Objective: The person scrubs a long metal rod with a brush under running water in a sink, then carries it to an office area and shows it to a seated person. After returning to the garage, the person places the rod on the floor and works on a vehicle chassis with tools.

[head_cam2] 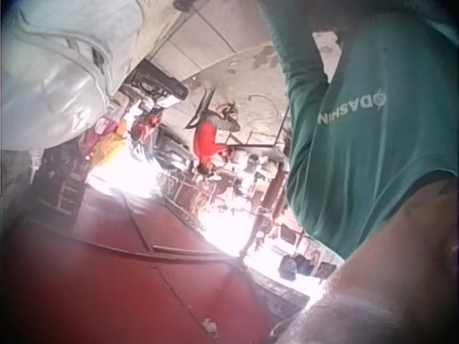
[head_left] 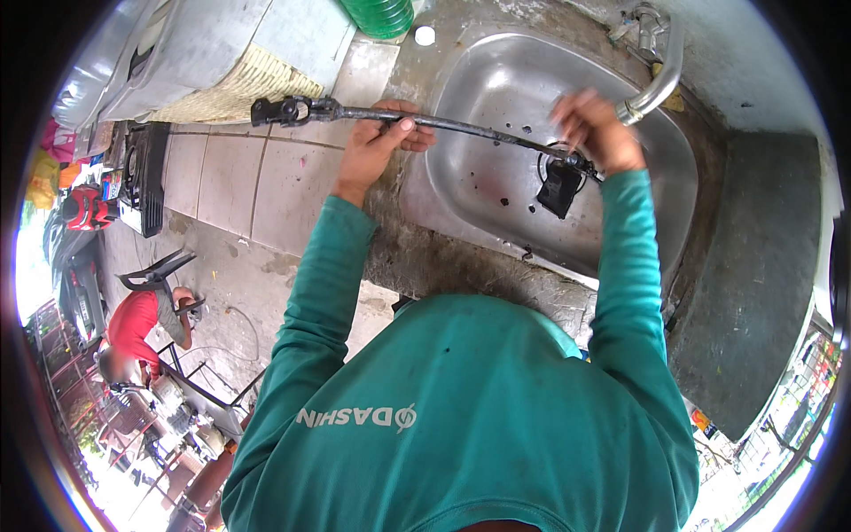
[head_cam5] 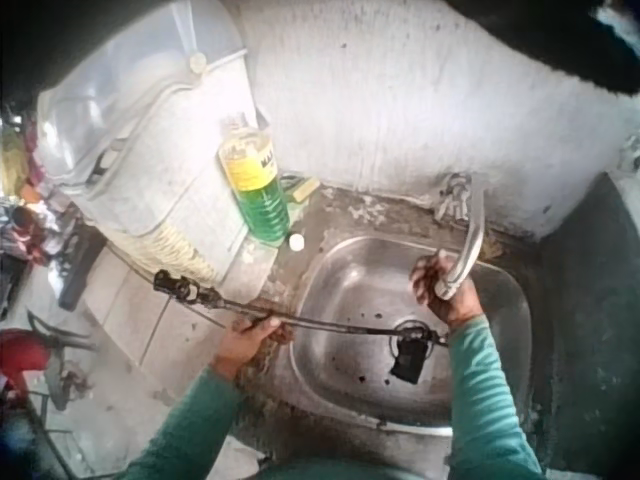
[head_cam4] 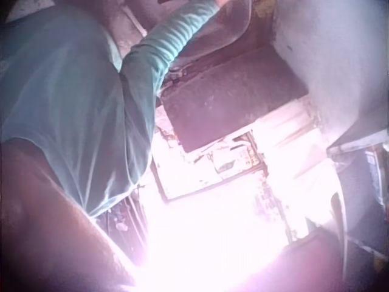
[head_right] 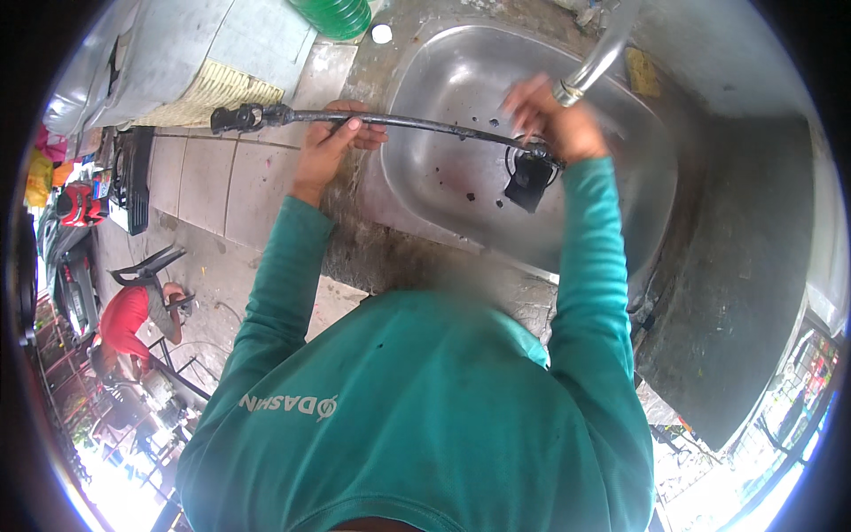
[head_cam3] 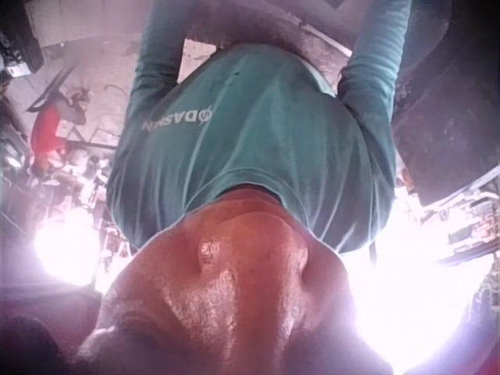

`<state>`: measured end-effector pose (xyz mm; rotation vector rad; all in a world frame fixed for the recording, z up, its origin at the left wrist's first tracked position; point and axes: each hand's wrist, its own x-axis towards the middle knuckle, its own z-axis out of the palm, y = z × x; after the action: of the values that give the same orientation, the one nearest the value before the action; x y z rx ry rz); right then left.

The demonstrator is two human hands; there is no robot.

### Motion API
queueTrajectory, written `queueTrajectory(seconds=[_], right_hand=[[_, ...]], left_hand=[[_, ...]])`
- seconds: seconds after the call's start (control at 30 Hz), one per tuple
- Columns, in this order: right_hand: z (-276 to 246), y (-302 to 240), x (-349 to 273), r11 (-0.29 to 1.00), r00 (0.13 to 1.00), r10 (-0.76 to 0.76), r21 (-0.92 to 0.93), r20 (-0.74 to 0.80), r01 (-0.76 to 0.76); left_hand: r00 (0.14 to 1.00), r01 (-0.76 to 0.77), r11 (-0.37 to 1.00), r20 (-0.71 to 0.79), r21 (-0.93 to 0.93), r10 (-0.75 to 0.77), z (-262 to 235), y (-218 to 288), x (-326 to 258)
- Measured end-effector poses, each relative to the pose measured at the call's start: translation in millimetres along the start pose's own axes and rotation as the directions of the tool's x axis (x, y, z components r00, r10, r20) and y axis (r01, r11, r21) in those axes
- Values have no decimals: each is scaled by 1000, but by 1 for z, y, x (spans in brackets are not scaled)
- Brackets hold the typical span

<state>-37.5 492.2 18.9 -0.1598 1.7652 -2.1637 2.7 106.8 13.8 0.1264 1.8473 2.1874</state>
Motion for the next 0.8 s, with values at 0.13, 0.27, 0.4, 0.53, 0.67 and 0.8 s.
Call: queueTrajectory(seconds=[0.13, 0.27, 0.4, 0.53, 0.67, 0.8], right_hand=[[76, 99, -32, 350, 939, 313, -936, 141, 24], [79, 182, -2, 40, 955, -166, -970, -245, -242], [80, 172, 24, 69, 971, -102, -975, -216, -210], [74, 179, 5, -35, 992, 63, -993, 110, 112], [75, 133, -37, 119, 875, 186, -895, 446, 431], [69, 134, -27, 345, 964, -22, -903, 265, 256]], left_hand=[[1000, -9, 1000, 5, -21, 9, 8, 7, 7], [999, -10, 1000, 34, 23, 10, 12, 7, 10], [1000, -3, 999, 8, 33, 2, 10, 6, 7], [1000, -2, 999, 23, 42, 1, 10, 5, 9], [1000, -24, 999, 10, 48, 24, 5, -1, 6], [1000, -24, 999, 9, 45, 24, 9, 2, 8]])
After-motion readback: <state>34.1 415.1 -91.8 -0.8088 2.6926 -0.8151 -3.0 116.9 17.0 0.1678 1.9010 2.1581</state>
